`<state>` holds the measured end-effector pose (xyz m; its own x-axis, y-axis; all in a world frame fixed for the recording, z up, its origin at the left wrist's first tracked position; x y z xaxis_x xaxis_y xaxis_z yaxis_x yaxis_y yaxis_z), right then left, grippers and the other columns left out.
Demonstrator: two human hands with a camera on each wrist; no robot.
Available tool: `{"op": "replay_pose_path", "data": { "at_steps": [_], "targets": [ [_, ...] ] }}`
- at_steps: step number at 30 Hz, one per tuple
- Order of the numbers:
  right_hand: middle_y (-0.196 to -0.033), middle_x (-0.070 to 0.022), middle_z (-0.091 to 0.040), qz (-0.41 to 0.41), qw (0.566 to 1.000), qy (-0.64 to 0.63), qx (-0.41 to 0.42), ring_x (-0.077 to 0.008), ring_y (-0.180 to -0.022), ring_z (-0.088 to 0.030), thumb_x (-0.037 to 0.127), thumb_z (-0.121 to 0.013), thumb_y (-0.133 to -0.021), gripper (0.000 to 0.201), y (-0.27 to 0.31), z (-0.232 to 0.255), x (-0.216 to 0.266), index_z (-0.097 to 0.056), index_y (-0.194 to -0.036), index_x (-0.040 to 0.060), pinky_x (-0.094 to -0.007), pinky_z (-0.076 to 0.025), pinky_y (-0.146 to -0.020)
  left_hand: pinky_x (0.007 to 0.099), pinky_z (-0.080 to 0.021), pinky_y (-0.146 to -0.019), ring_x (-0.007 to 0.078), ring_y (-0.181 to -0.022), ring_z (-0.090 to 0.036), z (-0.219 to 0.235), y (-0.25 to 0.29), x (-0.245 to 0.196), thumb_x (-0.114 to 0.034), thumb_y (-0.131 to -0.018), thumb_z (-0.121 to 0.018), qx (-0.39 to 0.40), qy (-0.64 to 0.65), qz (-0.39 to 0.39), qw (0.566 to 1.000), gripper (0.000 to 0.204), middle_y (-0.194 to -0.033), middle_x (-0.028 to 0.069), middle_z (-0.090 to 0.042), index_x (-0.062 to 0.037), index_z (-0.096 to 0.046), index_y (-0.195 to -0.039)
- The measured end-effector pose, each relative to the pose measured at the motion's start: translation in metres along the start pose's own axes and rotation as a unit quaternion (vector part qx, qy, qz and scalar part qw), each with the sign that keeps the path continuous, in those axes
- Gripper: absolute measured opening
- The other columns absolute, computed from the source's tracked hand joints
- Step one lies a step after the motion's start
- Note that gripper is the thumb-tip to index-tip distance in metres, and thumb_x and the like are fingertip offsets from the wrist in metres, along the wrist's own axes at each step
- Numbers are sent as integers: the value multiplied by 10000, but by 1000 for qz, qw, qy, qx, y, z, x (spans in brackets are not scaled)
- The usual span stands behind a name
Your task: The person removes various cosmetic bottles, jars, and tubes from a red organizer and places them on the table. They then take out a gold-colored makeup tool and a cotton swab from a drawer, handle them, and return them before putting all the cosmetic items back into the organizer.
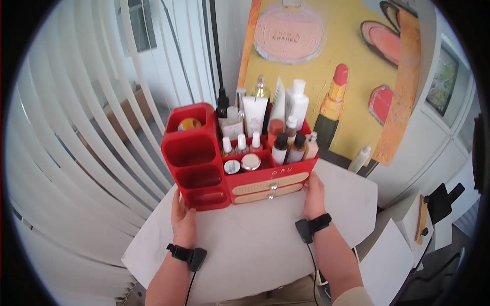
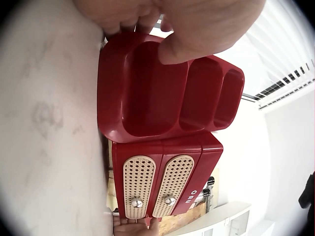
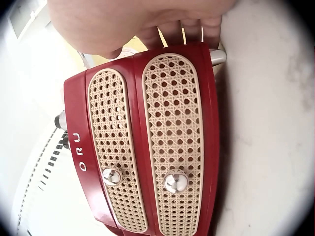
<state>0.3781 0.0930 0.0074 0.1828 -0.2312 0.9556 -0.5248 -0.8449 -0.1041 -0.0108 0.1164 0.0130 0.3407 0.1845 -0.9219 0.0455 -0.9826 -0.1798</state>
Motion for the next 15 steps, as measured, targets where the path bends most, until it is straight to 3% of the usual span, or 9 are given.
{"op": "replay_pose_path", "data": {
  "at_steps": [3,4,6,7,9,10,14,15],
  "targets": [
    [-986,-11,-635,-8,999,36,-14,-88,-893,-528,346,-402,-1020,396,-1,2,-3,-635,-1126,44,-265,-420,-787,336,-364,-1090,214,-1341,-430,3,-1,2,134,-840,-428,14,0,-41,999,722,-1480,112,-420,-46,-256,-1518],
    [-949,-10,-618,-2,998,55,4,-96,-901,-533,337,-394,-1018,378,3,-1,3,-634,-1094,55,-274,-433,-802,345,-366,-1097,215,-1339,-432,6,-1,4,116,-855,-447,9,-9,-50,999,694,-1471,105,-430,-47,-284,-1510],
    [-1038,-61,-625,49,997,63,11,-165,-989,-557,379,-368,-1035,424,7,-5,2,-606,-1135,44,-341,-443,-893,356,-327,-1132,211,-1354,-414,31,-11,24,31,-889,-462,-29,9,-33,999,607,-1486,99,-412,-41,-344,-1480],
    [-1077,-85,-627,42,997,65,15,-184,-1032,-556,374,-346,-1043,438,5,-4,1,-601,-1150,35,-348,-438,-928,357,-336,-1126,213,-1356,-413,32,-10,29,9,-890,-494,-8,2,-90,996,608,-1487,108,-412,-41,-346,-1478],
    [-1181,-95,-625,42,993,103,32,-173,-1080,-554,383,-324,-1050,477,-10,8,-20,-585,-1220,22,-333,-428,-964,355,-308,-1137,218,-1365,-402,10,-4,11,22,-876,-460,23,6,-66,998,630,-1498,132,-397,-18,-320,-1489],
    [-1181,-81,-632,-1,1000,8,23,-155,-1070,-560,390,-352,-1045,476,2,-4,-1,-582,-1234,18,-321,-435,-949,354,-301,-1138,220,-1364,-402,7,-2,6,22,-872,-447,17,10,-71,997,636,-1499,139,-395,-8,-309,-1493],
    [-1125,-59,-650,-7,999,-9,39,-123,-1030,-566,362,-401,-1041,453,-14,2,-29,-567,-1275,11,-287,-435,-929,328,-293,-1124,222,-1348,-411,21,-10,22,-4,-901,-415,-1,-53,-79,995,597,-1483,142,-404,18,-304,-1487],
    [-1129,-63,-646,1,999,27,28,-127,-1043,-566,359,-401,-1044,465,-3,-1,-8,-551,-1292,-5,-278,-429,-940,322,-298,-1114,220,-1333,-421,21,-12,21,-17,-921,-404,-1,-92,-94,991,565,-1465,150,-421,26,-317,-1478]
  ]
}}
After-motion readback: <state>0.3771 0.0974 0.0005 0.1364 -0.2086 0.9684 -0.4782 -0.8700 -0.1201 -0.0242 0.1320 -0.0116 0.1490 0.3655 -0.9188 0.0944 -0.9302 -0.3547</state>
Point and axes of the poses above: each hand's wrist, its own y-axis away from the middle knuckle, its own z-axis out of the back of the hand, x = y × z, the point moved 7 cm from there along -y, towards the middle knuckle
